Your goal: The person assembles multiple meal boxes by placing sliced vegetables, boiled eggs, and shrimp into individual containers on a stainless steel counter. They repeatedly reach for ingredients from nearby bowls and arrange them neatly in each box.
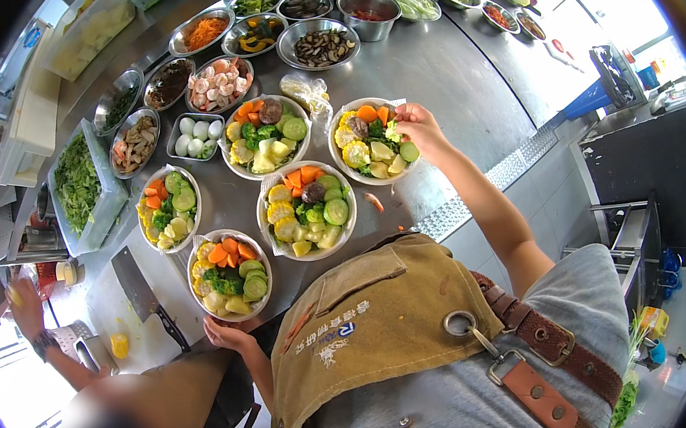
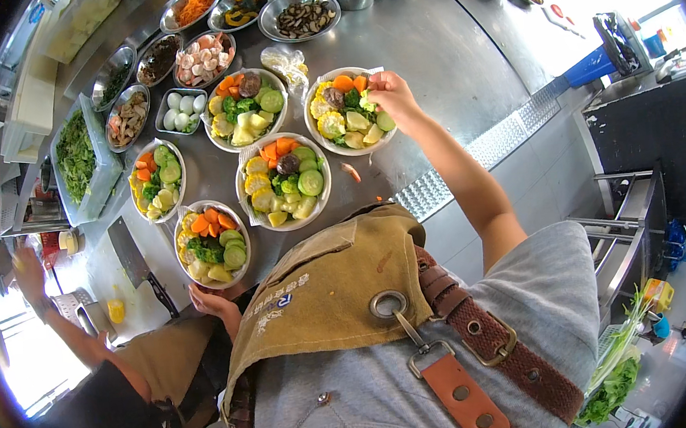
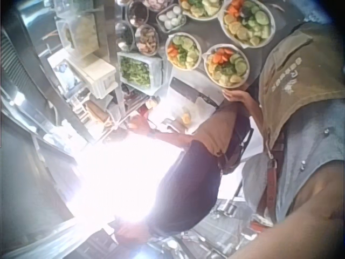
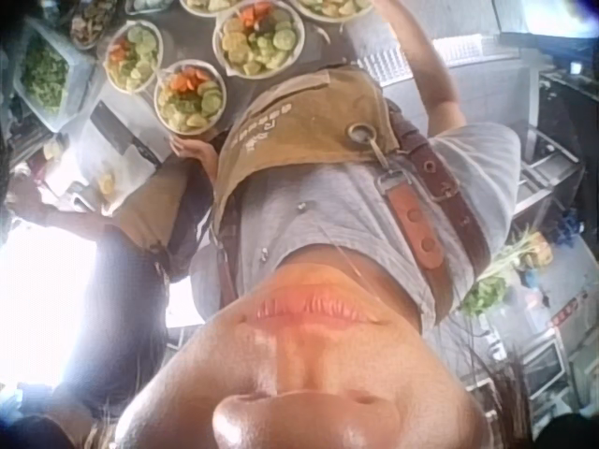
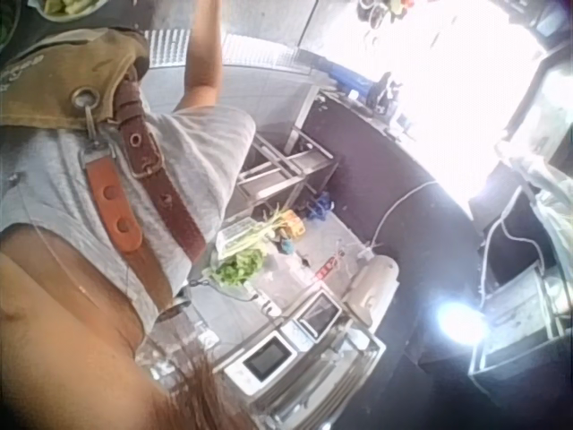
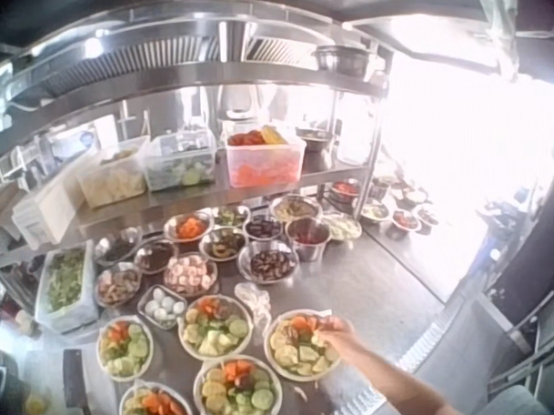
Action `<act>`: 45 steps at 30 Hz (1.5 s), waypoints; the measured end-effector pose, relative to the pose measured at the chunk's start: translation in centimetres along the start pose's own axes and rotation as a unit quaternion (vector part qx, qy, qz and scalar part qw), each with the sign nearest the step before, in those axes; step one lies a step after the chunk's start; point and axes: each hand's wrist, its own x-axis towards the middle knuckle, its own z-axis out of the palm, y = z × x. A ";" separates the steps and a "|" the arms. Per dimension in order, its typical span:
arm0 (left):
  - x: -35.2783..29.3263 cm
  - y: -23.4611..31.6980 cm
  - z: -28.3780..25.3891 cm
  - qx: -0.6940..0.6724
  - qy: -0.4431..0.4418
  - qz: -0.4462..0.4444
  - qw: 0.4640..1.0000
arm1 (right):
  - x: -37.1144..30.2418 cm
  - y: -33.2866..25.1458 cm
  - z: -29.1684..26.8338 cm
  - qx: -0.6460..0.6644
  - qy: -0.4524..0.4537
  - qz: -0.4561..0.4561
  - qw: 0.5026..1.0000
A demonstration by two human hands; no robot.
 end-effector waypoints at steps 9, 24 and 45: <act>0.0 0.1 -0.2 0.022 -0.003 -0.003 1.000 | -1.6 1.4 1.7 -0.425 -0.003 -0.417 0.803; -0.3 0.2 -0.1 0.012 0.005 0.005 1.000 | -0.4 2.6 0.0 -0.532 0.019 -0.377 0.758; -1.3 -0.1 0.7 -0.078 0.021 0.042 0.996 | 17.0 -38.7 19.8 -0.425 -0.088 -0.555 0.710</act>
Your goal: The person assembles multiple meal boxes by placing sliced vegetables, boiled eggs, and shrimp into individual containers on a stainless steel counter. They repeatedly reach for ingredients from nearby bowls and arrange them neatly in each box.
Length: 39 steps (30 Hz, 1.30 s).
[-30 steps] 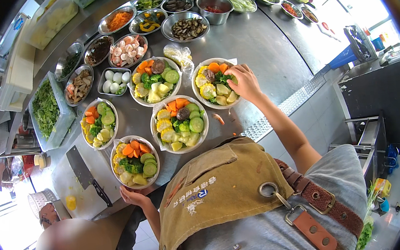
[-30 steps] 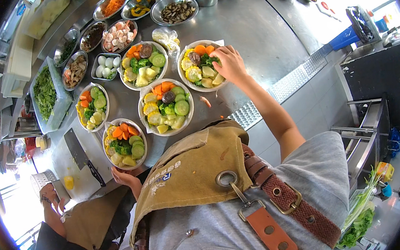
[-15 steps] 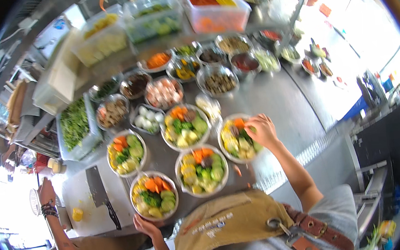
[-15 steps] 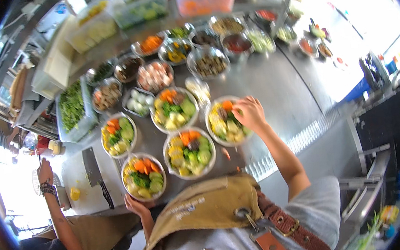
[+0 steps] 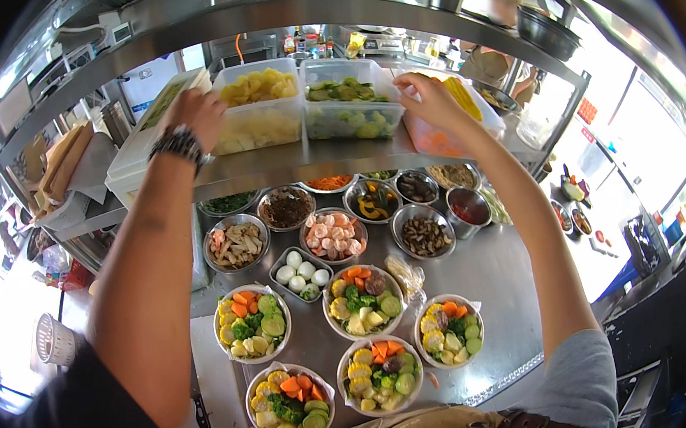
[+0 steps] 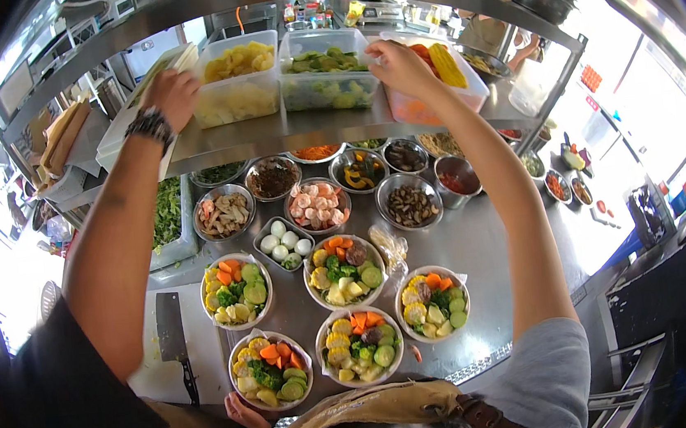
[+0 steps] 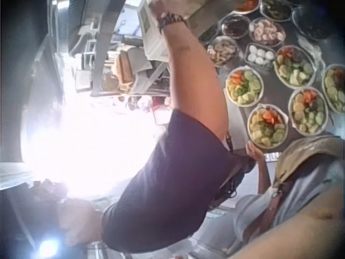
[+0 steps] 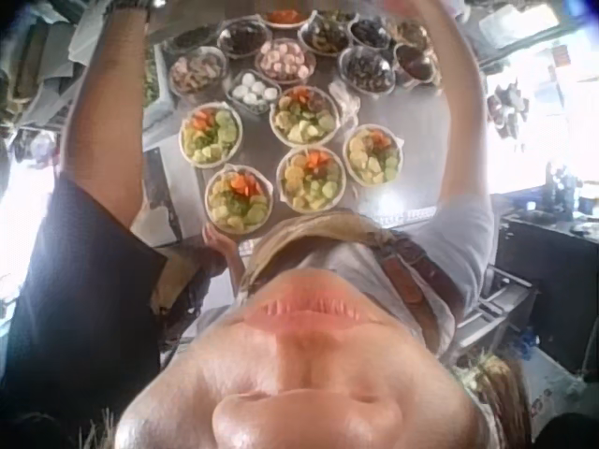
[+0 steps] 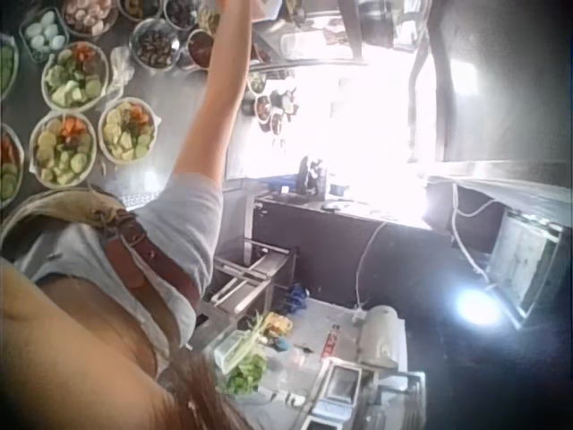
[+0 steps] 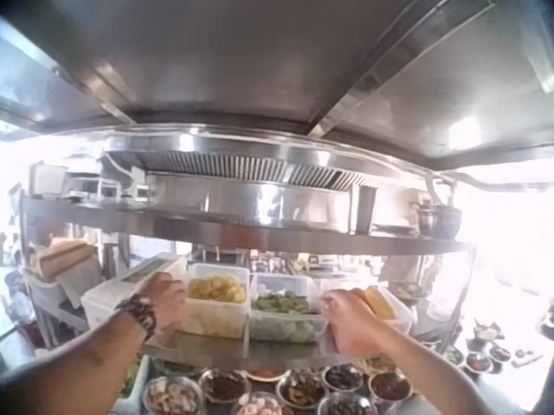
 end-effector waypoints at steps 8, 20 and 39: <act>0.5 -1.8 -0.9 0.055 0.051 0.021 0.997 | 11.5 3.1 7.6 0.053 -0.332 0.037 0.941; 0.0 -0.8 -0.3 0.075 0.047 0.023 0.996 | 10.6 -0.8 5.4 -0.160 -0.395 0.165 0.889; 0.2 -2.4 -0.8 0.053 0.064 0.033 0.996 | 10.3 1.3 6.5 -0.119 -0.368 0.130 0.913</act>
